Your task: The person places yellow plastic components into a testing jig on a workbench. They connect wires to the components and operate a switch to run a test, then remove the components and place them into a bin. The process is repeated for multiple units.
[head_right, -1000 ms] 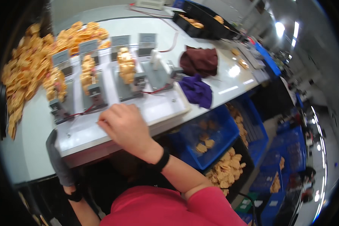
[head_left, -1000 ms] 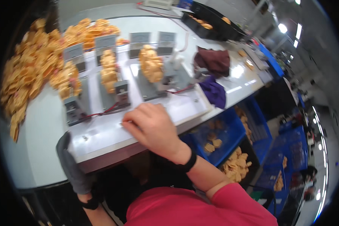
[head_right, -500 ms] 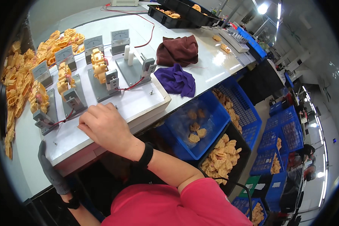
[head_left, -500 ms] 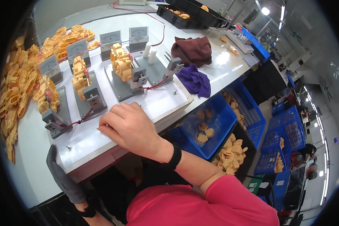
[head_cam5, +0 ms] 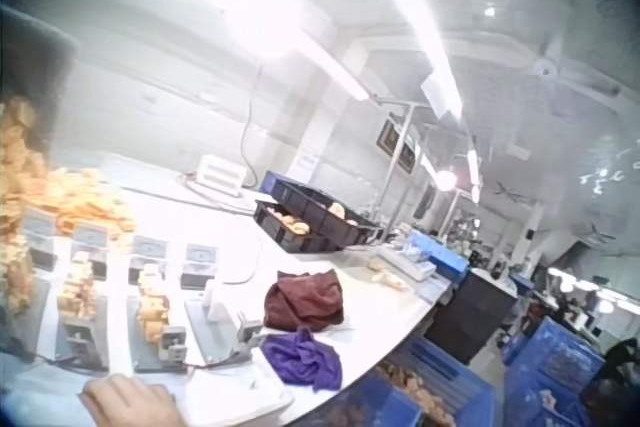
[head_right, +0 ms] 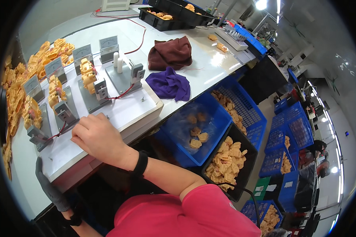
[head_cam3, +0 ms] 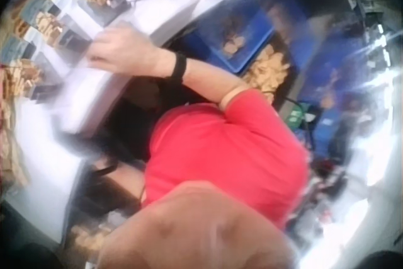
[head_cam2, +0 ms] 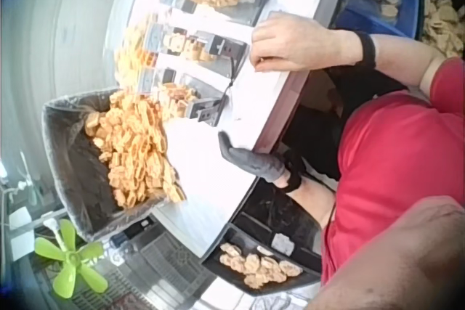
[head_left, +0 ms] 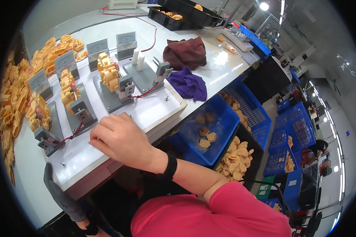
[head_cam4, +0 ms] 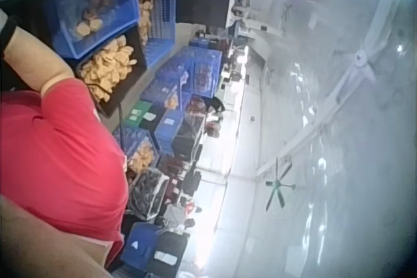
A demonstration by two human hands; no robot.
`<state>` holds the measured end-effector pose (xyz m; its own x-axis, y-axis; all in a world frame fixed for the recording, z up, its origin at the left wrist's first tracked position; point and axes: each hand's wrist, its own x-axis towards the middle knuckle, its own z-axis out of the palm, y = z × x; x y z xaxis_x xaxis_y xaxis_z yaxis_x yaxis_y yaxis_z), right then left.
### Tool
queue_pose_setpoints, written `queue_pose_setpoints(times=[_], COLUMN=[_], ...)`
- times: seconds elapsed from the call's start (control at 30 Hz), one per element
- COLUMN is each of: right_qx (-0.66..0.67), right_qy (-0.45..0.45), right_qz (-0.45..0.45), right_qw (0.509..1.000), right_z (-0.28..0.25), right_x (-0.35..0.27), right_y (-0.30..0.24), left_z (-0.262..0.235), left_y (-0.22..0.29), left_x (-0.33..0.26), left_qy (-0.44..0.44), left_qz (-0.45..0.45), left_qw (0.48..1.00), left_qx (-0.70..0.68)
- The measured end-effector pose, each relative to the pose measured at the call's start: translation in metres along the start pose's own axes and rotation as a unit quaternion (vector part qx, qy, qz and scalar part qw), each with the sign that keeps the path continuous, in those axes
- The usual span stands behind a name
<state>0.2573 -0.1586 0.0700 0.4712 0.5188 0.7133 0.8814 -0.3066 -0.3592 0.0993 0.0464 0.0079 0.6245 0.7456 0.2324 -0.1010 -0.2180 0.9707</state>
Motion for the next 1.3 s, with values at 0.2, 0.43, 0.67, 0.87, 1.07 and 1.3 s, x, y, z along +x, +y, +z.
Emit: queue_pose_setpoints(times=[0.2,0.43,0.67,0.87,1.07,1.3], right_qx=[-0.008,-0.011,-0.012,-0.013,-0.012,-0.010], right_qy=[0.002,0.016,0.022,0.018,0.021,0.020], right_qz=[0.004,0.001,-0.001,-0.003,-0.003,-0.002], right_qw=[1.000,1.000,1.000,1.000,1.000,1.000], right_z=[-0.002,0.001,0.002,0.002,0.001,0.001], right_x=[-0.001,-0.003,-0.003,-0.004,-0.003,-0.003], right_y=[0.000,0.001,0.001,0.002,0.001,0.001], left_z=[-0.005,-0.008,-0.017,-0.012,-0.010,-0.009], left_y=[-0.009,-0.013,-0.023,-0.016,-0.011,-0.009], left_x=[0.004,0.006,0.011,0.009,0.006,0.005], left_qy=[-0.009,-0.011,-0.023,-0.005,-0.007,-0.006], left_qz=[0.002,0.013,0.033,0.012,0.014,0.016], left_qw=[1.000,0.999,0.997,0.997,0.997,0.998], left_qx=[0.025,0.045,0.073,0.072,0.077,0.066])
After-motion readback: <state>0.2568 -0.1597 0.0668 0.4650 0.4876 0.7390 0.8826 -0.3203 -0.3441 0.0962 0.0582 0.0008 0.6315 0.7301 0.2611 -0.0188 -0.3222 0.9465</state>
